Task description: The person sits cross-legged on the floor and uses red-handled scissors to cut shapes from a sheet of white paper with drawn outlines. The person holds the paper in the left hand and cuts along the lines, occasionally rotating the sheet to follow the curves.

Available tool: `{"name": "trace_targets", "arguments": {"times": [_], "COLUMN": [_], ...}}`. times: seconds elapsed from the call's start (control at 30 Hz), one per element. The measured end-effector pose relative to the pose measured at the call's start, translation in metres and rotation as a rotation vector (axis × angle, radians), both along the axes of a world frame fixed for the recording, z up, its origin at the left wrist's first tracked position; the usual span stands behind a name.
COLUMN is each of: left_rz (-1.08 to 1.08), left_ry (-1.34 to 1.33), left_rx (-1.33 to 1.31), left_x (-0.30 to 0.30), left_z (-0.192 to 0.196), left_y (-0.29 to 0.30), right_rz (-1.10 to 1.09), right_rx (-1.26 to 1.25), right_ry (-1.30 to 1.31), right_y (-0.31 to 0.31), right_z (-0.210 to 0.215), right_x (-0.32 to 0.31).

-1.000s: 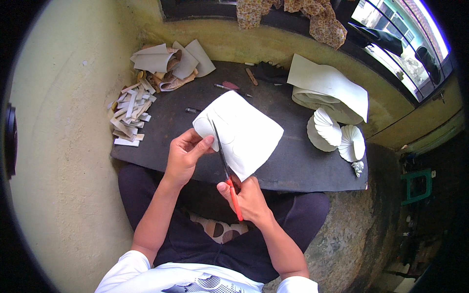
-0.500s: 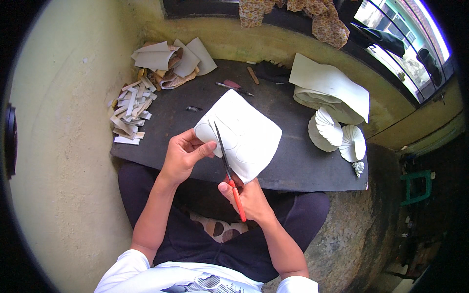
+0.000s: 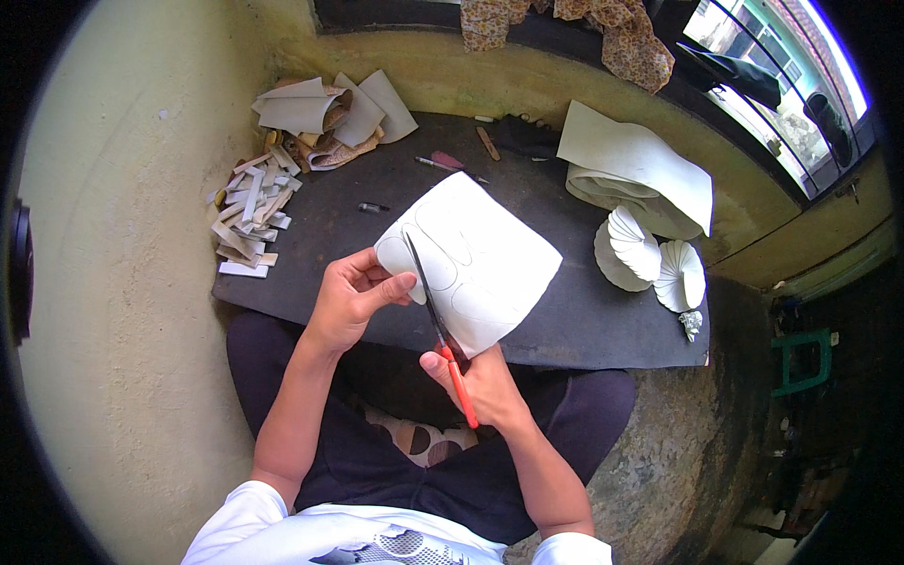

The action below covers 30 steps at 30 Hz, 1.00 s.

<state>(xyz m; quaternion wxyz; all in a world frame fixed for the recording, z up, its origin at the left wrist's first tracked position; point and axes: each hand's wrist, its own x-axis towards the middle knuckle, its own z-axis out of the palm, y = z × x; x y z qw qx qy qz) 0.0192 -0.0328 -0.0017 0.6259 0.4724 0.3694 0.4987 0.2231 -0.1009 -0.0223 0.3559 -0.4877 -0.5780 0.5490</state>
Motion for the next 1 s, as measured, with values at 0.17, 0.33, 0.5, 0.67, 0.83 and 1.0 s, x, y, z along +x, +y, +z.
{"name": "trace_targets", "arguments": {"times": [0.17,0.33,0.5,0.67,0.83,1.0], "left_rz": [-0.019,-0.023,-0.026,-0.029,-0.033,-0.033], "left_ry": [-0.009,-0.023,-0.028,-0.018,-0.025,-0.021], "left_rx": [-0.002,-0.007,-0.013,-0.013,-0.006,-0.014], "left_x": [-0.0020,-0.0039,-0.0048,-0.0070,-0.0082,-0.0093], "left_z": [0.0003,0.0020,0.0037,0.0047,0.0038,0.0052], "left_y": [0.0002,0.0008,0.0009,0.0008,0.0010,0.0008], "right_rz": [-0.008,-0.005,-0.007,-0.026,-0.022,-0.039], "right_rx": [0.019,0.043,0.060,0.076,0.055,0.066], "right_ry": [0.021,-0.007,-0.021,-0.025,-0.023,-0.025], "right_y": [-0.0001,-0.0010,-0.0008,-0.0001,-0.0018,-0.0024], "right_z": [-0.0012,-0.0042,-0.0060,-0.0008,-0.0015,-0.0015], "right_x": [-0.0031,-0.0038,-0.0034,-0.0066,-0.0067,-0.0092]}}
